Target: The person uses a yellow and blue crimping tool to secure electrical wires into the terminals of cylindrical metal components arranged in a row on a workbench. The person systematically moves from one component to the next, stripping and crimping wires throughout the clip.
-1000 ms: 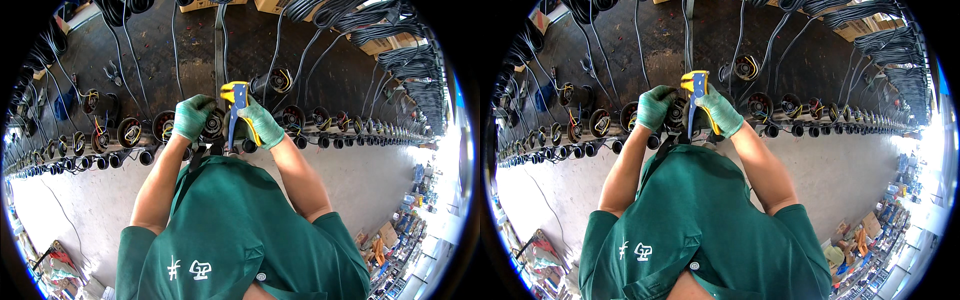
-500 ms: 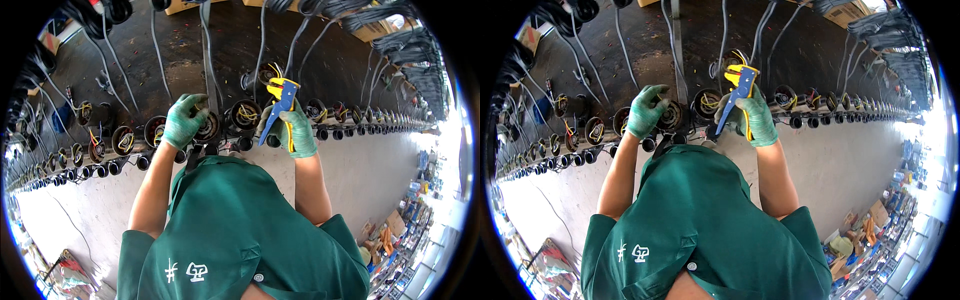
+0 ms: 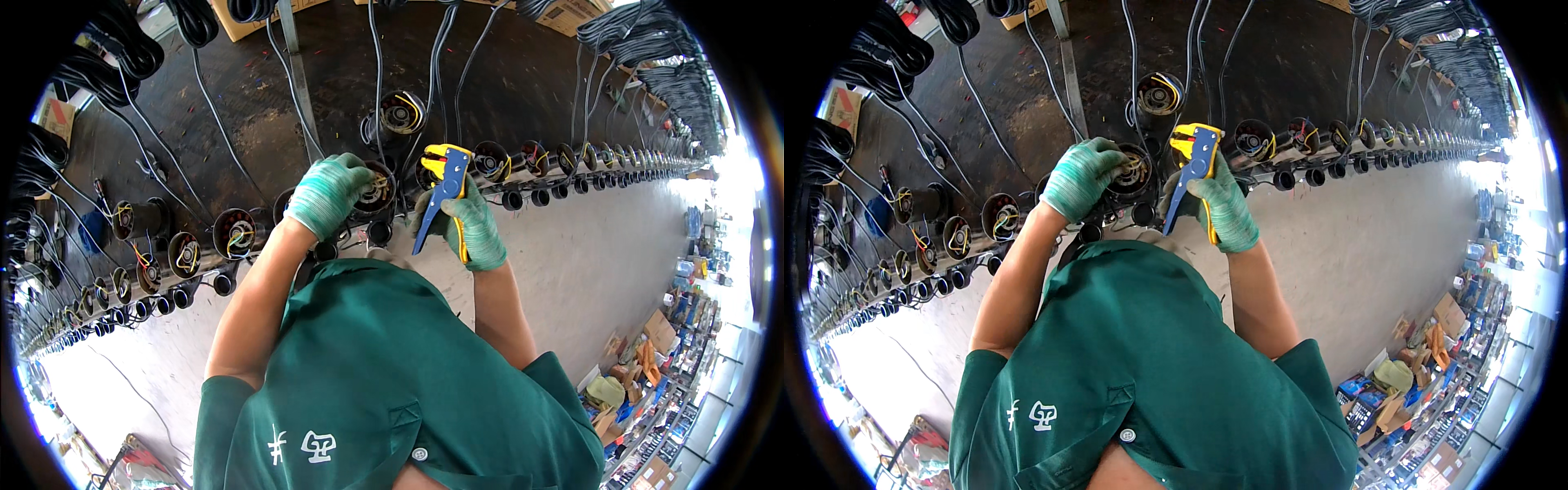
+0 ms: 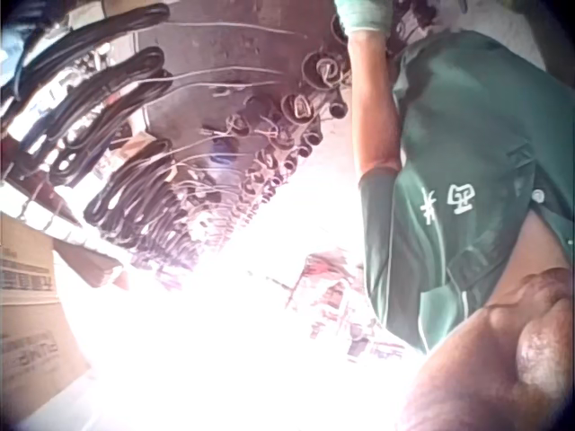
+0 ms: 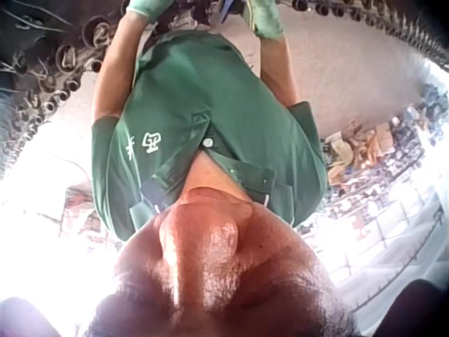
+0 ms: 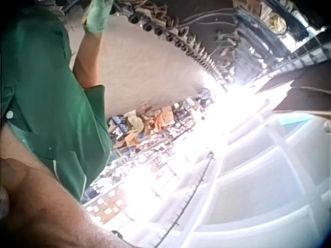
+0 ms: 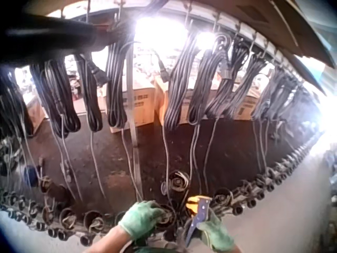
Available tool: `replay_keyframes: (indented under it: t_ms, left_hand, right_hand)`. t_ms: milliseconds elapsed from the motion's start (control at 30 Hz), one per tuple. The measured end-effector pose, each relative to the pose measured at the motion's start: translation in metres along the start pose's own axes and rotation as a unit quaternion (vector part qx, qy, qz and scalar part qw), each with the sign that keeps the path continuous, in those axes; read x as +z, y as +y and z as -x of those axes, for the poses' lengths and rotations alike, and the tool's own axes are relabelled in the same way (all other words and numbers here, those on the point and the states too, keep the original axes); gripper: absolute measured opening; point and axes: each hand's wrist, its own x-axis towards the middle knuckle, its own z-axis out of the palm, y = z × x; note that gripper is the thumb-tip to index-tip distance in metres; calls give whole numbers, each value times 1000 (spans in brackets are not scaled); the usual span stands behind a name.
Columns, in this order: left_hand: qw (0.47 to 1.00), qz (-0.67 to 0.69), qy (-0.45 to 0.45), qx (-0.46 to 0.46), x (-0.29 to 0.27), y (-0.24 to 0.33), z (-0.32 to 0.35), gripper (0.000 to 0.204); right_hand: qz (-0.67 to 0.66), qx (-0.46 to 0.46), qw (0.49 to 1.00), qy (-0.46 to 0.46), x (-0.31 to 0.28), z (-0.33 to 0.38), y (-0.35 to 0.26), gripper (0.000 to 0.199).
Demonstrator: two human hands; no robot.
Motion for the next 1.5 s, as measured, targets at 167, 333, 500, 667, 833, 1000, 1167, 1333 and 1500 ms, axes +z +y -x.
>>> replay_keyframes:
  t_ms: [167,333,500,667,833,1000,1167,1333,1500]
  left_hand:
    - [964,207,43,-164,5,-10,4,20]
    - [909,330,115,-228,24,-22,12,23]
    - [919,280,171,-219,23,-12,14,20]
    - [913,283,201,-213,34,-18,17,21]
    - [912,274,211,-223,32,-12,16,21]
    - [924,230,215,-217,35,-16,17,21]
    - [927,212,211,-225,33,-14,16,20]
    - [905,266,220,-249,36,-15,10,20]
    - [895,293,200,-271,26,-8,3,20]
  right_hand:
    - [17,3,1000,-19,0,0,2,77]
    - [116,-2,993,-27,8,-33,9,70]
    - [96,118,986,-66,15,-60,12,67]
    - [68,143,979,-132,16,-71,12,65]
    - [111,134,975,-139,14,-81,10,63]
    - [141,118,975,-123,10,-86,15,59]
    - [216,130,960,-125,17,-88,4,51]
    - [179,120,969,-119,21,-99,4,41]
    - [-15,76,992,-104,22,-98,-7,57]
